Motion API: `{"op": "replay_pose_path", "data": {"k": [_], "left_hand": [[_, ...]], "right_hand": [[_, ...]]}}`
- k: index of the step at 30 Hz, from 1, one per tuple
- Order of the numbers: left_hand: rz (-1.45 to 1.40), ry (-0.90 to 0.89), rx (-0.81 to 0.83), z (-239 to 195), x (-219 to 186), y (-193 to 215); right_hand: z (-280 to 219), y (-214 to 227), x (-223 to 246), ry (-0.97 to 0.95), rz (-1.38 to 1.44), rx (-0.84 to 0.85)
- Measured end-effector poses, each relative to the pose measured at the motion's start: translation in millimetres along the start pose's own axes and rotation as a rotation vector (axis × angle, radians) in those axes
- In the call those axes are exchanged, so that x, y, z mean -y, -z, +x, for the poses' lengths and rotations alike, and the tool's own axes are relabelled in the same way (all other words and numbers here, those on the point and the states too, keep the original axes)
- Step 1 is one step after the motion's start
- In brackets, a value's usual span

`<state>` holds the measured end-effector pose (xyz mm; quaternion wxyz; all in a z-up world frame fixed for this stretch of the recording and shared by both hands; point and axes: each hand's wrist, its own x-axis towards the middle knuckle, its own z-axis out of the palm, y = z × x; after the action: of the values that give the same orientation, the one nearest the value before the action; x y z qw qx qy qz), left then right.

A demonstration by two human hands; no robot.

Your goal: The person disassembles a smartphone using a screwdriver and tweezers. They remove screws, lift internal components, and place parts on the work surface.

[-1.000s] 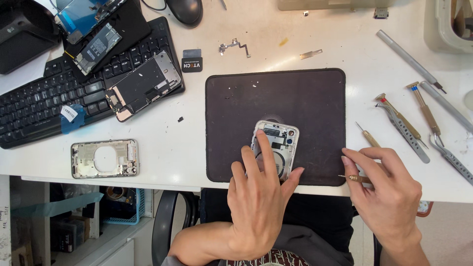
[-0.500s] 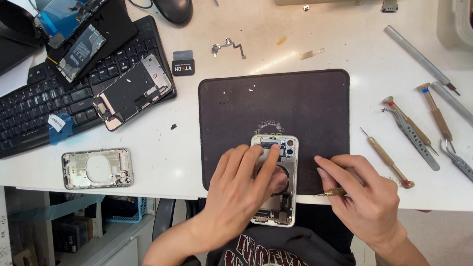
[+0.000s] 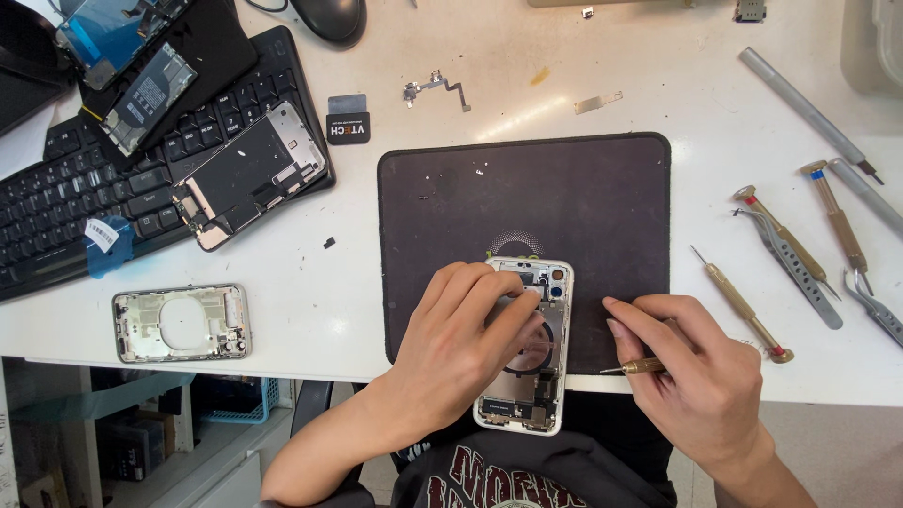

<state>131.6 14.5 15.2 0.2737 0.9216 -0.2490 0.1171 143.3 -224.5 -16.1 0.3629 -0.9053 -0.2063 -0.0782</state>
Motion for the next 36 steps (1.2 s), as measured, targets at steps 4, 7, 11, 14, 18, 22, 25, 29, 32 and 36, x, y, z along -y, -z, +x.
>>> {"op": "replay_pose_path", "data": {"k": [4,7,11,14,18,22,25,29,32,36], "left_hand": [[-0.048,0.059,0.004,1.7,-3.4,-1.1],[-0.077,0.106,0.010,3.0,-4.1,-2.9],[-0.095,0.096,0.012,3.6,-3.9,-0.2],[-0.123,0.041,-0.034,0.6,-3.5,4.7],[-0.110,-0.052,-0.109,-19.1,-4.9,21.8],[-0.024,0.230,-0.147,-48.2,-24.9,32.2],[0.066,0.390,-0.080,-56.8,-38.8,20.7],[0.175,0.388,-0.065,-53.0,-34.4,4.9],[0.186,0.355,-0.045,-54.3,-27.6,4.7],[0.172,0.322,0.020,-64.4,-8.2,17.8]], "right_hand": [[-1.7,0.4,-2.7,0.003,-0.008,0.006],[-2.0,0.2,-3.4,0.004,-0.014,0.016],[-0.1,2.5,0.6,-0.008,-0.001,-0.007],[0.4,6.9,8.6,-0.061,0.042,-0.036],[0.8,13.7,16.5,-0.169,0.085,-0.053],[-5.9,13.7,19.4,-0.200,0.025,-0.042],[-17.9,8.3,13.1,-0.190,0.016,-0.062],[-37.9,-2.1,-8.9,-0.190,0.164,-0.085],[-48.1,-11.6,-29.2,-0.200,0.255,-0.080],[-51.6,-17.1,-44.0,-0.156,0.125,-0.063]]}}
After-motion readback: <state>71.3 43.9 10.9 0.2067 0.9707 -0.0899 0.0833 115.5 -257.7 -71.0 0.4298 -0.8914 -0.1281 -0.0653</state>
